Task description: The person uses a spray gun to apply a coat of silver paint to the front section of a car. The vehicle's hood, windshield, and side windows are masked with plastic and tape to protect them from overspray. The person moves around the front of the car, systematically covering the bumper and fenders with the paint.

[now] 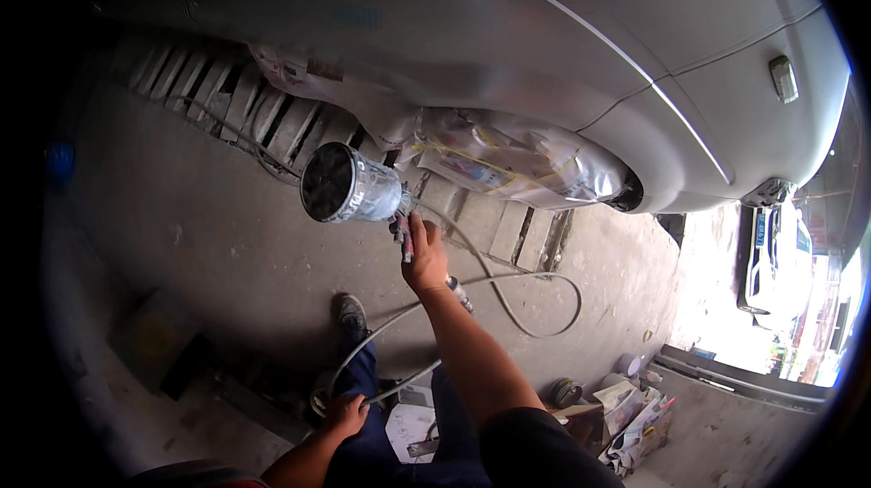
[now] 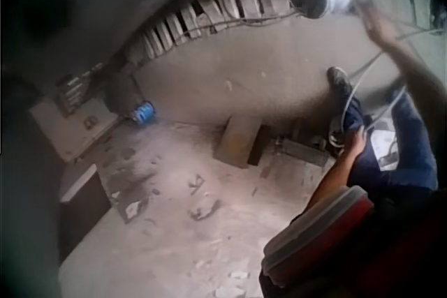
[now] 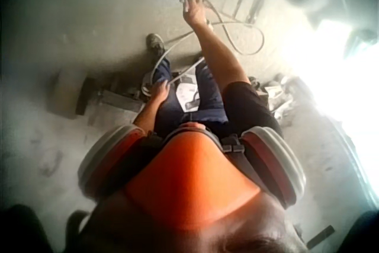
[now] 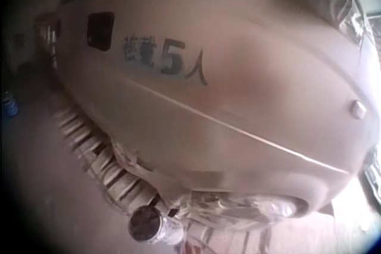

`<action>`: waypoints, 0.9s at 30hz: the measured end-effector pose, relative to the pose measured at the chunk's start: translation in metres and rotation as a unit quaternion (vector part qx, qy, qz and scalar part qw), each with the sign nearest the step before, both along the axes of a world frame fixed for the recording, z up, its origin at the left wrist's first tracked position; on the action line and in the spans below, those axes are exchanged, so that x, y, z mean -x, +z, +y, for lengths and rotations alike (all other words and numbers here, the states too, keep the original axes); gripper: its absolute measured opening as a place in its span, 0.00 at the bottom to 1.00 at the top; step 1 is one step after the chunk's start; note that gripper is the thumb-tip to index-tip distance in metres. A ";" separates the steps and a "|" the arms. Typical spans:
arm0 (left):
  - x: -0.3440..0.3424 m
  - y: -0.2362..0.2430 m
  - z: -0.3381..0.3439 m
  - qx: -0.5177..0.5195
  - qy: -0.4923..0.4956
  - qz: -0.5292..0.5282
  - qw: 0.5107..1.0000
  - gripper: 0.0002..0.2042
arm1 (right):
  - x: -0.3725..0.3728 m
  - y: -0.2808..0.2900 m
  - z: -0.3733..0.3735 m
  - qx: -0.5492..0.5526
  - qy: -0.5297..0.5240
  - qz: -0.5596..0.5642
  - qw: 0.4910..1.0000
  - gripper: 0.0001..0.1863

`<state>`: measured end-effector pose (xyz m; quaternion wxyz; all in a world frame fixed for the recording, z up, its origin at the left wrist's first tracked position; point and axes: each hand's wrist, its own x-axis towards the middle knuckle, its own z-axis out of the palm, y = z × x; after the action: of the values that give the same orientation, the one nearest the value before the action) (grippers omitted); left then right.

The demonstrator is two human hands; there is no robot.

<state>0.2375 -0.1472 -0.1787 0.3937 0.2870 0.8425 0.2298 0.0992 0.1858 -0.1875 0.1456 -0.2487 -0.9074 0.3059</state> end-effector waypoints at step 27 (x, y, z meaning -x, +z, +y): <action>0.033 -0.063 -0.073 0.054 0.009 -0.027 0.998 0.10 | 0.056 -0.004 -0.055 0.022 -0.056 -0.024 0.998 0.28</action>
<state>0.2040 -0.2200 -0.2418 0.4292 0.2511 0.8453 0.1955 0.0428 0.1308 -0.1916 0.1350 -0.3098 -0.8884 0.3107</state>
